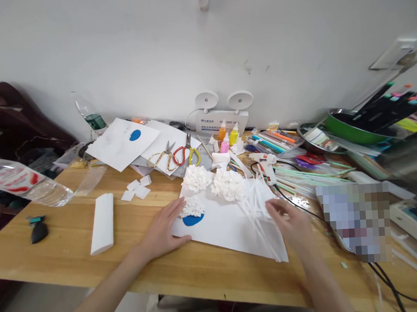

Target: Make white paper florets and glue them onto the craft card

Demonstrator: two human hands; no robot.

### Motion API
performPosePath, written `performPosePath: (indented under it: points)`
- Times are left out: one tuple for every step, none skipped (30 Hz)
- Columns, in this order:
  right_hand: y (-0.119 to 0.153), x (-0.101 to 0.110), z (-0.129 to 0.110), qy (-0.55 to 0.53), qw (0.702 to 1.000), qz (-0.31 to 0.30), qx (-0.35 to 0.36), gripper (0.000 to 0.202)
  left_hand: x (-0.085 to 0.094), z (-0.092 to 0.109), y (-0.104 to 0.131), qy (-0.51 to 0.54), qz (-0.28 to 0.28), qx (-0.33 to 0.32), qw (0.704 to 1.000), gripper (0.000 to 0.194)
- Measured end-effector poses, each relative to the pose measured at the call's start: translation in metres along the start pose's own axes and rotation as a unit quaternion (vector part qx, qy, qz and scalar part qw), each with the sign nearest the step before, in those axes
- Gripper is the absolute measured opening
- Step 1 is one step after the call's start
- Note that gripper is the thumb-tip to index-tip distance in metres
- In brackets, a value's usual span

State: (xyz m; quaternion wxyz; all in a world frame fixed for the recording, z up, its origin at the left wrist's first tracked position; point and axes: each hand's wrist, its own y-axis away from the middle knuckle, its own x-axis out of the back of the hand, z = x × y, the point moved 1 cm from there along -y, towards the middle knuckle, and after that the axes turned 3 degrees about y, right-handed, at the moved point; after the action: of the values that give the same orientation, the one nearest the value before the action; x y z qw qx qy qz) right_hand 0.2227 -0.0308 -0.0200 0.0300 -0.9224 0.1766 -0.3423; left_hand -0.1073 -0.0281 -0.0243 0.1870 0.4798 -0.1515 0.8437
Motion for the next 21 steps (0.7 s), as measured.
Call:
performPosePath:
  points:
    - [0.007,-0.002,0.001,0.044,0.999,-0.020,-0.001,0.023,0.000,0.000,0.001,-0.019,-0.015,-0.002,1.000,0.082]
    - [0.013,-0.006,0.002,0.077,0.996,-0.038,0.006,0.026,-0.001,0.000,0.001,-0.032,-0.024,-0.003,0.999,0.084]
    - [0.017,-0.009,0.004,0.103,0.993,-0.049,0.015,0.029,-0.001,-0.001,0.000,-0.041,-0.027,-0.004,0.999,0.084]
    - [0.020,-0.013,0.005,0.126,0.990,-0.054,0.024,0.031,-0.002,-0.001,-0.001,-0.047,-0.029,-0.005,0.998,0.084]
    - [0.022,-0.016,0.007,0.143,0.988,-0.058,0.034,0.031,-0.002,-0.001,-0.002,-0.051,-0.029,-0.005,0.998,0.082]
    - [0.022,-0.020,0.008,0.156,0.985,-0.058,0.044,0.030,-0.003,-0.001,-0.003,-0.054,-0.029,-0.006,0.998,0.081]
    - [0.022,-0.022,0.010,0.165,0.983,-0.056,0.054,0.028,-0.003,0.000,-0.003,-0.054,-0.030,-0.005,0.998,0.081]
    - [0.022,-0.025,0.011,0.171,0.982,-0.053,0.064,0.027,-0.003,0.000,-0.003,-0.054,-0.028,-0.004,0.998,0.080]
    - [0.021,-0.026,0.012,0.173,0.981,-0.049,0.073,0.026,-0.003,0.001,-0.003,-0.051,-0.026,-0.002,0.998,0.080]
    - [0.021,-0.027,0.013,0.174,0.981,-0.044,0.079,0.025,-0.002,0.002,-0.003,-0.045,-0.024,-0.002,0.999,0.080]
    - [0.021,-0.027,0.013,0.173,0.981,-0.037,0.080,0.025,-0.002,0.002,-0.002,-0.038,-0.019,-0.001,0.999,0.080]
    - [0.022,-0.025,0.014,0.170,0.982,-0.027,0.077,0.025,-0.001,0.002,-0.002,-0.028,-0.012,0.000,1.000,0.079]
    - [0.022,-0.023,0.014,0.165,0.984,-0.016,0.071,0.025,0.000,0.002,-0.002,-0.016,-0.003,0.000,1.000,0.076]
    - [0.024,-0.020,0.013,0.158,0.986,-0.003,0.061,0.025,0.001,0.002,-0.001,0.000,0.009,0.000,1.000,0.072]
    - [0.026,-0.015,0.012,0.151,0.987,0.010,0.046,0.026,0.002,0.001,-0.001,0.019,0.023,-0.002,1.000,0.067]
    - [0.029,-0.011,0.011,0.142,0.989,0.019,0.025,0.026,0.003,0.000,0.000,0.040,0.039,-0.003,0.998,0.062]
    - [0.032,-0.006,0.009,0.127,0.992,0.021,0.001,0.027,0.003,-0.001,0.001,0.061,0.059,-0.006,0.996,0.057]
    - [0.036,-0.001,0.007,0.105,0.994,0.014,-0.026,0.029,0.004,0.000,0.002,0.079,0.082,-0.011,0.993,0.052]
    - [0.041,0.003,0.004,0.076,0.996,-0.005,-0.051,0.030,0.005,0.002,0.003,0.093,0.106,-0.018,0.990,0.048]
    - [0.046,0.005,0.000,0.040,0.997,-0.031,-0.063,0.032,0.005,0.007,0.005,0.104,0.127,-0.028,0.986,0.044]
    - [0.051,0.006,-0.004,0.013,0.996,-0.061,-0.062,0.032,0.005,0.014,0.006,0.110,0.144,-0.043,0.983,0.041]
